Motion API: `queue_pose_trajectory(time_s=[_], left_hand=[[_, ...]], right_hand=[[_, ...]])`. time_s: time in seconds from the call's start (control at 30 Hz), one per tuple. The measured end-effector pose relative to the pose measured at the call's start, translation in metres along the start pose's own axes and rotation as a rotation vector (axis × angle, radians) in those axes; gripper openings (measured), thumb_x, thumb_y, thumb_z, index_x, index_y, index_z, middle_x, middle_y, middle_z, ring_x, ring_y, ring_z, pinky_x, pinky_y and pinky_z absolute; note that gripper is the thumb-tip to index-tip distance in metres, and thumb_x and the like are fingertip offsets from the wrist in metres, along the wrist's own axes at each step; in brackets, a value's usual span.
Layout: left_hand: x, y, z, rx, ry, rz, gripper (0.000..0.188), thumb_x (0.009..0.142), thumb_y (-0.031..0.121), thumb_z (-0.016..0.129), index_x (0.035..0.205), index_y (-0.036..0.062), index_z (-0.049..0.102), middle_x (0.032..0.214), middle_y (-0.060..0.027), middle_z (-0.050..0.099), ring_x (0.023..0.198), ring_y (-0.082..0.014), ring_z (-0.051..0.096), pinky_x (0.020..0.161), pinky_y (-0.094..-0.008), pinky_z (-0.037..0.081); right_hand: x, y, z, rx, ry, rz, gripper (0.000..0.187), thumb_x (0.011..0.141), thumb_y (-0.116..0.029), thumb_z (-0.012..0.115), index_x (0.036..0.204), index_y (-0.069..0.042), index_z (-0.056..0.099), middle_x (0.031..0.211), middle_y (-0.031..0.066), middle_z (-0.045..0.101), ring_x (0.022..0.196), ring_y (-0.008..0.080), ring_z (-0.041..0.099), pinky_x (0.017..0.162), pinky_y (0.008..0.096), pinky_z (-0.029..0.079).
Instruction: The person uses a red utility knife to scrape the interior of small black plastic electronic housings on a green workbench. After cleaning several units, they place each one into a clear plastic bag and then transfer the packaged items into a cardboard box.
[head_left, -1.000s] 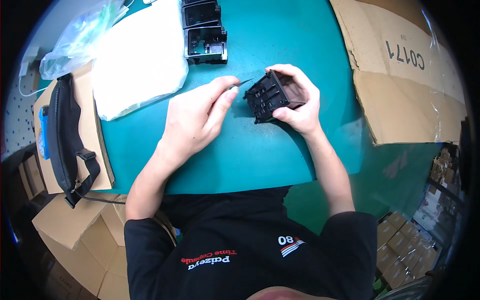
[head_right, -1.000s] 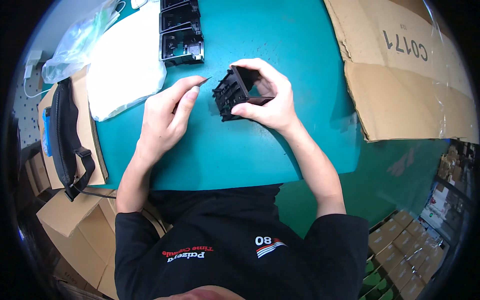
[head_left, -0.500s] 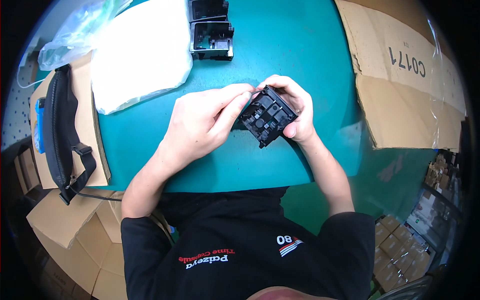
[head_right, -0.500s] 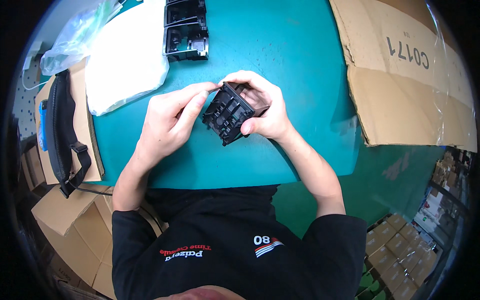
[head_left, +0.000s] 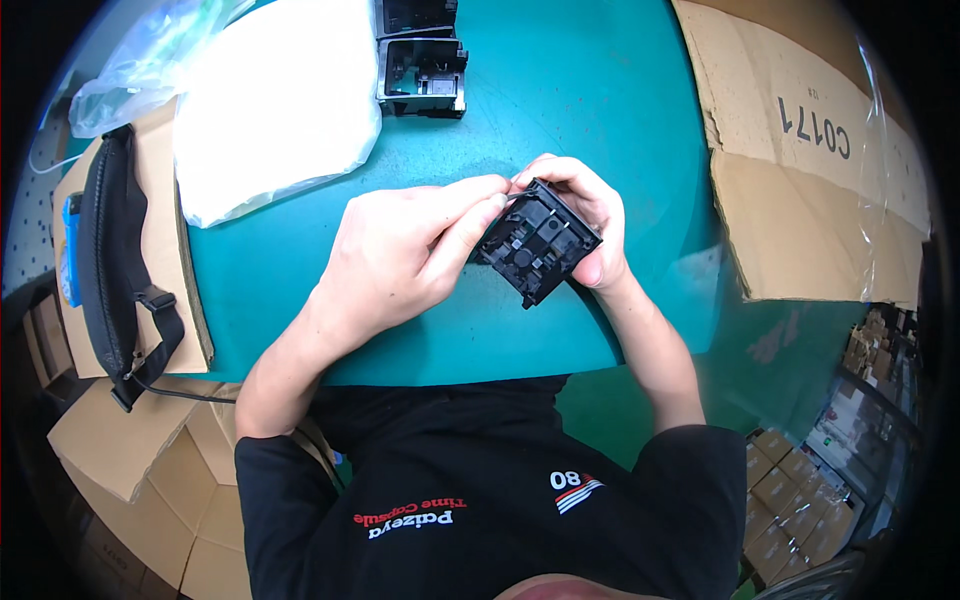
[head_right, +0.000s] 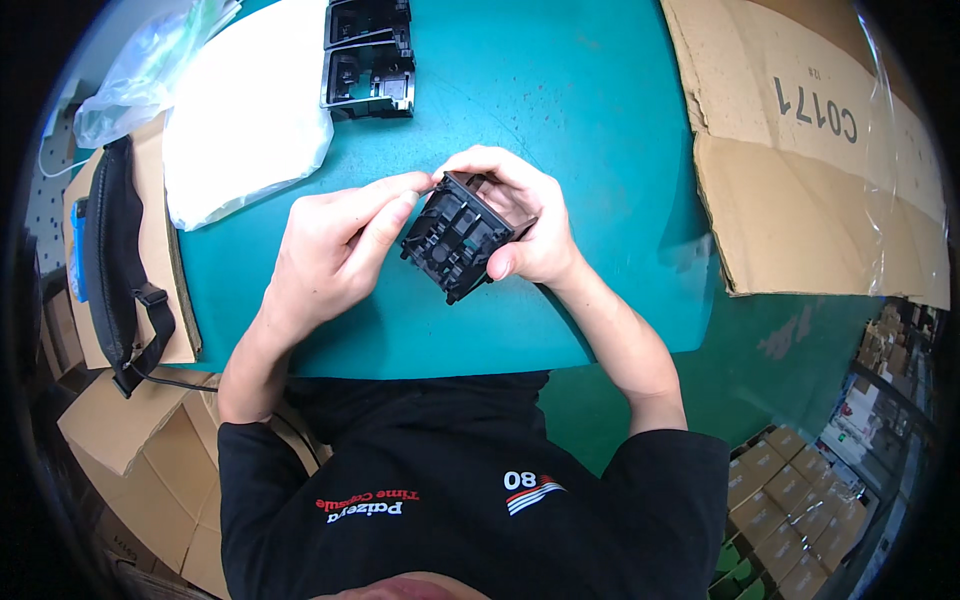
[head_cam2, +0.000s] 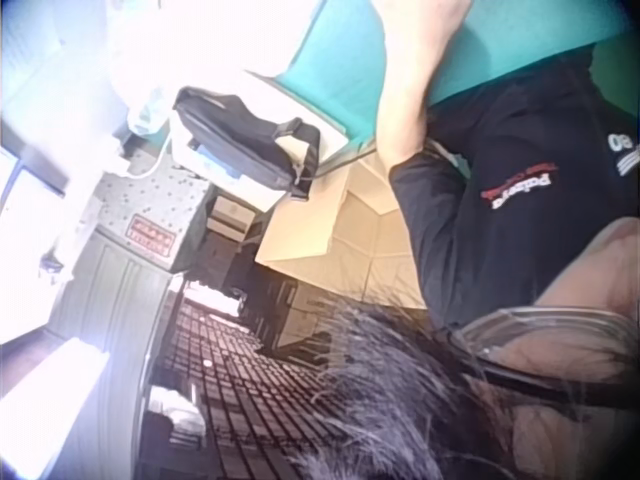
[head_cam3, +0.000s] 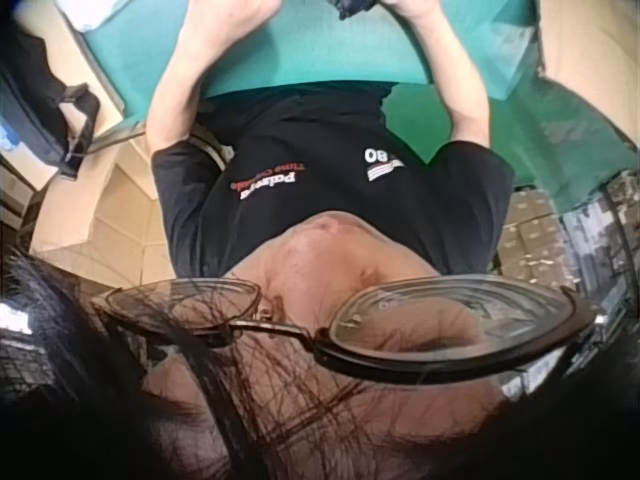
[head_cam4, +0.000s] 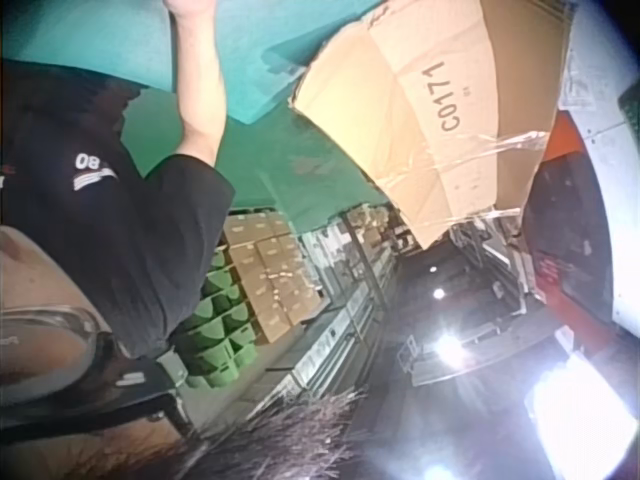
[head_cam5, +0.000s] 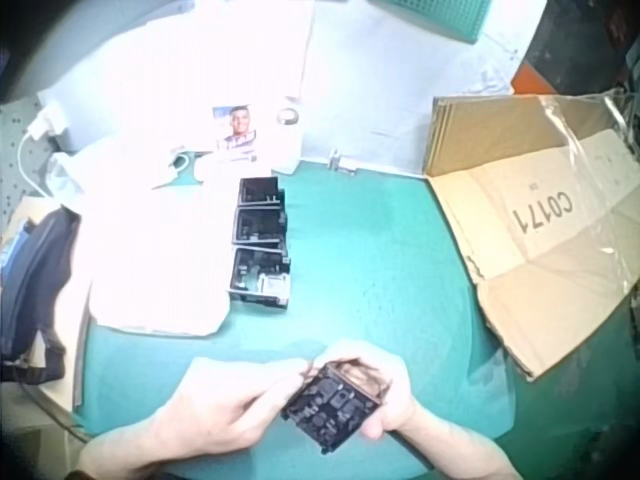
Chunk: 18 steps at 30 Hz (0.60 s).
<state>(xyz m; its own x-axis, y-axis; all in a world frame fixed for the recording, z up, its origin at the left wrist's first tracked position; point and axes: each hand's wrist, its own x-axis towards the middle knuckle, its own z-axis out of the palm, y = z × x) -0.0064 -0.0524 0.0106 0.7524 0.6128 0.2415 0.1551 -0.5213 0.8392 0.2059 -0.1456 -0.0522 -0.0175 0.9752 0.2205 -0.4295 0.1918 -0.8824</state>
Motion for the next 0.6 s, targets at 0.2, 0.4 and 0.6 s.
queue_pose_trajectory(time_s=[0.2,0.4,0.6], left_hand=[[-0.003,-0.001,0.000,0.107,-0.018,0.026,0.020,0.097,0.009,0.067,0.114,0.0025,0.074,0.091,-0.0156,0.075,0.074,-0.0281,0.074,0.066,-0.0331,0.057],[-0.002,0.001,-0.008,0.120,-0.024,0.040,0.023,0.095,0.006,0.068,0.117,0.0020,0.074,0.095,-0.0152,0.076,0.073,-0.0269,0.073,0.066,-0.0319,0.057],[-0.003,0.005,-0.007,0.220,0.102,0.082,0.017,0.091,0.013,0.074,0.106,0.0069,0.072,0.077,-0.0083,0.064,0.060,-0.0240,0.063,0.055,-0.0341,0.049]], right_hand=[[0.001,0.001,0.001,0.008,-0.006,-0.008,0.104,0.060,-0.048,0.099,0.133,0.012,0.054,0.126,0.0171,0.061,0.117,0.0251,0.061,0.104,0.0389,0.049],[0.008,0.000,-0.002,-0.054,-0.070,-0.126,0.104,0.058,-0.050,0.099,0.130,0.009,0.054,0.121,0.0175,0.060,0.116,0.0266,0.060,0.104,0.0390,0.049],[0.016,0.006,-0.011,-0.195,-0.047,-0.327,0.097,0.055,-0.046,0.101,0.131,-0.007,0.055,0.134,0.0212,0.052,0.119,0.0317,0.059,0.103,0.0460,0.050]])
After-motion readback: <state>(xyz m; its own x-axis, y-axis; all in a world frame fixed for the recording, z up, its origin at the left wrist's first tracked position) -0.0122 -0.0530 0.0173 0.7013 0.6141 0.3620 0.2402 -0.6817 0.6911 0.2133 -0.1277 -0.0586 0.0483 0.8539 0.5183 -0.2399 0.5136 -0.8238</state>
